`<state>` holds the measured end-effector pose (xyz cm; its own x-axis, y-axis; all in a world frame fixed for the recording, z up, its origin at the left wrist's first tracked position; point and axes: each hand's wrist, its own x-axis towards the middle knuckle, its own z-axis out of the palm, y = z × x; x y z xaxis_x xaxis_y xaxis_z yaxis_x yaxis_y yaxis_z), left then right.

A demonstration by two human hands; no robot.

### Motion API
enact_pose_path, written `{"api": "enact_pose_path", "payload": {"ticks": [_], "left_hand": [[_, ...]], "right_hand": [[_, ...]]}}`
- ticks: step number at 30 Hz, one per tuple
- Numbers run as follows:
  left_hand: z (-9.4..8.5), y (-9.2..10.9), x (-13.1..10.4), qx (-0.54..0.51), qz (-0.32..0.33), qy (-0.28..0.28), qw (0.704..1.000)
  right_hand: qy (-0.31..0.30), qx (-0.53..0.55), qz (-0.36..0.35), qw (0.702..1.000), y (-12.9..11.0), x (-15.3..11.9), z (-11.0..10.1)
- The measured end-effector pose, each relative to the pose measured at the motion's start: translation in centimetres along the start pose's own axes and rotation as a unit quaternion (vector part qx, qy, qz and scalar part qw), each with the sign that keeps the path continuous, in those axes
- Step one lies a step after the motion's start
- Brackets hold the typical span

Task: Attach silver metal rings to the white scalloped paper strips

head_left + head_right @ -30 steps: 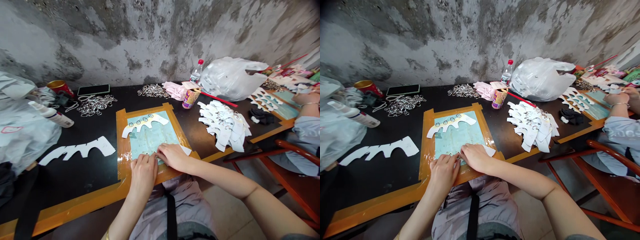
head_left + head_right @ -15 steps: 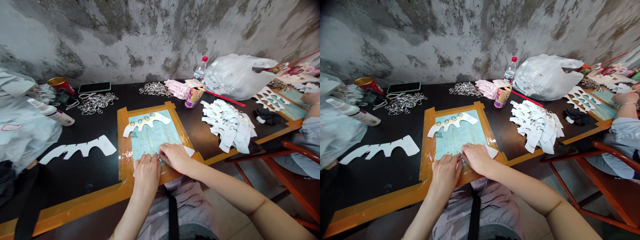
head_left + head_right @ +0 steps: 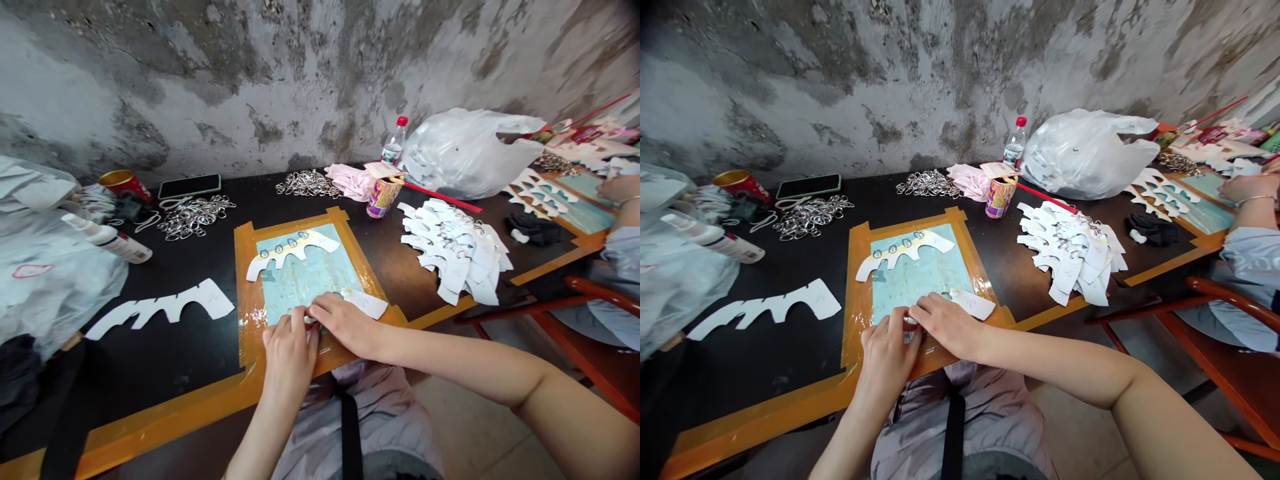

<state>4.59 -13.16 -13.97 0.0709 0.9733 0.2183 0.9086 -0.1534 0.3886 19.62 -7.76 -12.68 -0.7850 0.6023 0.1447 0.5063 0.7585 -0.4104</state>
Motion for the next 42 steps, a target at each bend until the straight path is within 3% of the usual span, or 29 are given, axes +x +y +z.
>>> {"api": "enact_pose_path", "payload": {"ticks": [4, 10, 14, 18, 24, 27, 30, 38, 42], "left_hand": [[0.0, -0.2, -0.4, -0.015, 0.002, 0.014, 1.000], [-0.4, -0.5, -0.1, -0.046, 0.004, -0.010, 0.999], [-0.6, -0.8, 0.4, -0.052, 0.013, -0.036, 0.998], [-0.6, -1.3, 0.7, -0.035, 0.048, -0.025, 0.998], [-1.9, -2.3, 0.7, -0.021, 0.044, 0.034, 0.998], [-2.3, -2.3, 0.5, -0.036, 0.075, 0.002, 0.997], [-2.0, -2.2, 0.4, -0.041, 0.089, -0.032, 0.995], [-1.0, -1.3, 0.3, -0.019, 0.056, 0.012, 0.998], [-0.8, -0.8, 0.2, -0.014, 0.075, 0.027, 0.997]], "right_hand": [[-0.011, -0.025, -0.038, 0.999, 0.3, 0.0, -0.1], [-0.030, -0.036, -0.072, 0.996, 0.8, -1.0, -0.4], [-0.029, -0.019, -0.026, 0.999, 0.8, -1.1, -0.1], [0.004, 0.018, 0.026, 0.999, 0.8, -0.7, 0.3], [0.023, -0.009, 0.054, 0.998, 0.2, -0.7, 0.6], [0.021, -0.018, 0.046, 0.999, -0.4, -0.8, 0.5], [0.027, -0.021, 0.044, 0.998, -0.7, -0.9, 0.4], [0.055, 0.004, 0.073, 0.996, -0.7, -1.0, 1.0], [0.043, 0.011, 0.071, 0.996, -0.6, -1.0, 0.6]]}}
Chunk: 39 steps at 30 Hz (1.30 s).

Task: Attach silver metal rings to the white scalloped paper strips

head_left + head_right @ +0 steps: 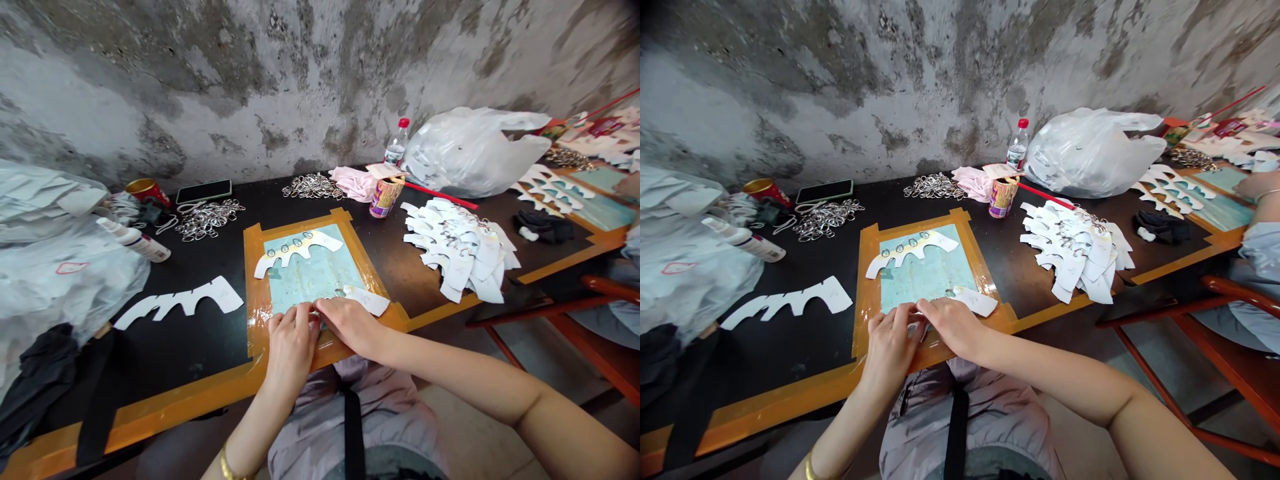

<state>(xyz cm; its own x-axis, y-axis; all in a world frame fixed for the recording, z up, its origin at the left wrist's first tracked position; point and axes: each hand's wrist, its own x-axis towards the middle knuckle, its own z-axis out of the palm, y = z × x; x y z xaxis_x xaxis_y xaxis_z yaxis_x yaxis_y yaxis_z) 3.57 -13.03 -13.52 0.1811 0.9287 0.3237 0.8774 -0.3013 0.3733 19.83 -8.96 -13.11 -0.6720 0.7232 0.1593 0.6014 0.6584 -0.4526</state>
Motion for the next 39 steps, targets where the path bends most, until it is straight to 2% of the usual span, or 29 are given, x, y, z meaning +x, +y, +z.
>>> {"api": "enact_pose_path", "payload": {"ticks": [8, 11, 15, 20, 24, 28, 33, 39], "left_hand": [[0.0, -2.4, 1.8, -0.013, 0.137, -0.064, 0.988], [0.0, -2.9, 2.4, -0.014, 0.162, -0.078, 0.984], [0.0, -2.6, 2.6, -0.022, 0.163, -0.085, 0.983], [0.0, -2.4, 2.8, -0.040, 0.124, -0.064, 0.989], [-1.2, -2.7, 3.0, -0.057, 0.074, -0.040, 0.995], [-2.1, -2.4, 2.1, 0.005, 0.048, -0.025, 0.999], [-1.4, -1.8, 1.0, 0.044, 0.073, -0.061, 0.994], [-0.8, -1.8, 1.3, 0.064, 0.141, -0.124, 0.980]], "right_hand": [[-0.004, -0.043, -0.028, 0.999, 0.1, 0.0, 0.3], [0.004, -0.050, -0.030, 0.998, 0.1, -0.2, 0.7], [0.004, -0.076, -0.037, 0.996, 0.0, -0.4, 1.0], [0.010, -0.095, -0.037, 0.995, -0.2, -0.4, 1.0], [0.017, -0.085, -0.031, 0.996, -0.1, -0.5, 1.1], [0.031, -0.070, -0.034, 0.997, 0.0, -0.6, 1.5], [0.036, -0.070, -0.031, 0.996, -0.1, -0.6, 1.8], [0.029, -0.089, -0.044, 0.995, 0.1, -0.5, 1.8]]}}
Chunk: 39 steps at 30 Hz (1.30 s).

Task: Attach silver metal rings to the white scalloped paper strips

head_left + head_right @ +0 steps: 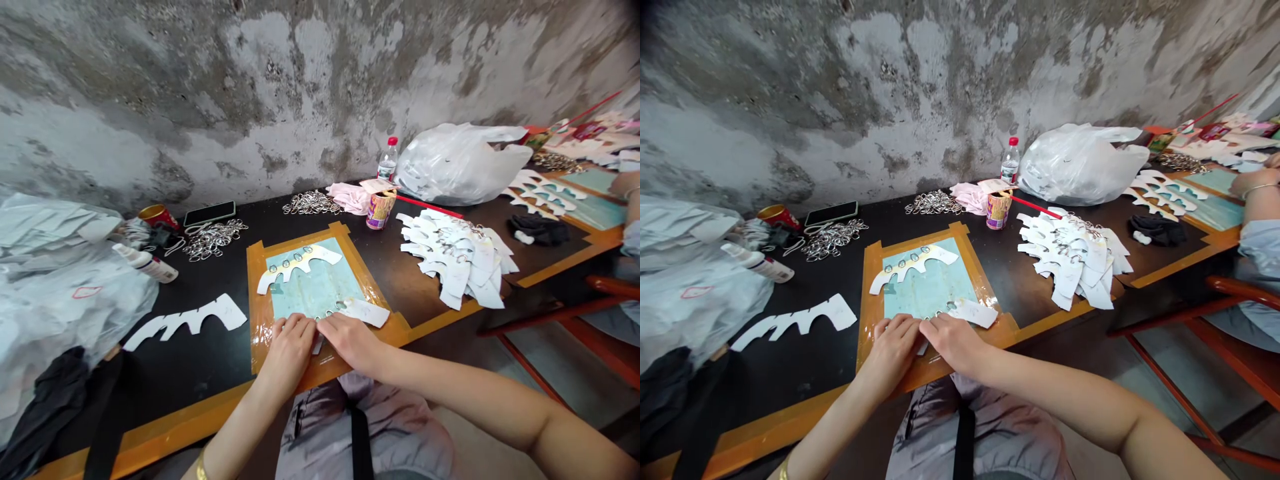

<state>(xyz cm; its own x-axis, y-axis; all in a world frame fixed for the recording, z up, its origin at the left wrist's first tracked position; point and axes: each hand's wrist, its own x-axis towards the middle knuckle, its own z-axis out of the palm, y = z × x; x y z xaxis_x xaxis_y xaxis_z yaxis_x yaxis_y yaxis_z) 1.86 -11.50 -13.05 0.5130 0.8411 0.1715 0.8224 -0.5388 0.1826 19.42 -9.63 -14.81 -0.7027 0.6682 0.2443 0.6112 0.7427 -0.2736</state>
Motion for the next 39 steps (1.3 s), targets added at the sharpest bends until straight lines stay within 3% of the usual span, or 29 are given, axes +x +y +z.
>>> {"api": "enact_pose_path", "payload": {"ticks": [9, 28, 34, 39], "left_hand": [[-0.1, -1.1, 0.9, -0.012, 0.014, -0.054, 0.998], [-3.4, -2.5, 6.2, -0.028, 0.115, -0.223, 0.968], [-3.1, -3.0, 6.7, -0.065, 0.105, -0.226, 0.966], [-2.7, -4.3, 5.4, -0.124, 0.092, -0.194, 0.969]], "right_hand": [[0.022, -0.015, -0.008, 1.000, -0.2, -0.2, 0.2], [0.006, -0.027, -0.010, 1.000, -0.3, -0.2, 0.1], [0.043, -0.023, -0.014, 0.999, -0.1, -0.3, 0.6], [0.073, 0.000, -0.004, 0.997, 0.3, -0.4, 1.2]]}}
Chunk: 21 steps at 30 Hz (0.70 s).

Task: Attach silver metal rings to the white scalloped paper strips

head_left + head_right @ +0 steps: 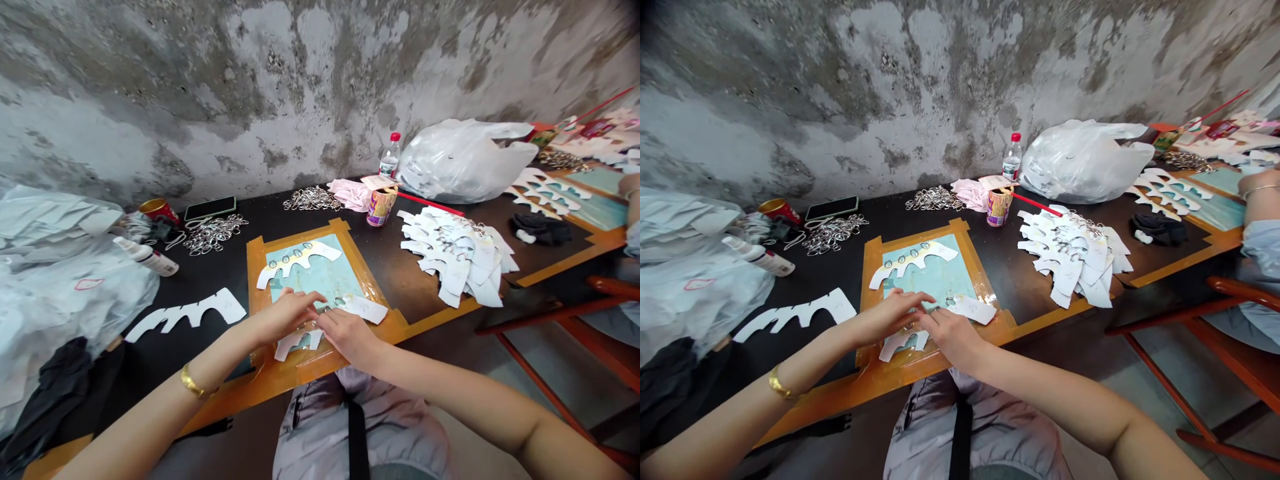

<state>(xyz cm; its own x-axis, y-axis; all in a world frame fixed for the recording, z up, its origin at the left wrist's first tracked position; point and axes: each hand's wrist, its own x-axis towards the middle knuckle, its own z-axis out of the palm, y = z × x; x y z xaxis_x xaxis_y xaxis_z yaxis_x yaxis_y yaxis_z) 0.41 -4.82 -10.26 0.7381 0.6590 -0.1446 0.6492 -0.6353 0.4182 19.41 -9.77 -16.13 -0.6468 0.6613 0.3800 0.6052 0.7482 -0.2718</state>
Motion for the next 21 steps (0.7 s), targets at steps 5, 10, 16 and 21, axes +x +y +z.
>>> {"api": "enact_pose_path", "payload": {"ticks": [5, 10, 16, 21], "left_hand": [[1.1, 0.2, -1.7, 0.005, -0.009, 0.091, 0.996], [2.7, 0.2, -1.7, 0.002, -0.012, 0.125, 0.992], [2.5, -0.2, -1.9, -0.002, 0.050, 0.116, 0.992], [1.5, -0.7, -2.4, 0.068, 0.165, 0.099, 0.979]], "right_hand": [[-0.026, 0.017, 0.012, 0.999, 0.0, -0.1, -0.2], [-0.035, 0.031, 0.020, 0.999, 0.1, -0.1, -0.1], [-0.016, 0.052, 0.018, 0.998, 0.8, 0.0, 0.0], [-0.029, 0.066, -0.013, 0.997, 1.7, 0.2, -0.4]]}}
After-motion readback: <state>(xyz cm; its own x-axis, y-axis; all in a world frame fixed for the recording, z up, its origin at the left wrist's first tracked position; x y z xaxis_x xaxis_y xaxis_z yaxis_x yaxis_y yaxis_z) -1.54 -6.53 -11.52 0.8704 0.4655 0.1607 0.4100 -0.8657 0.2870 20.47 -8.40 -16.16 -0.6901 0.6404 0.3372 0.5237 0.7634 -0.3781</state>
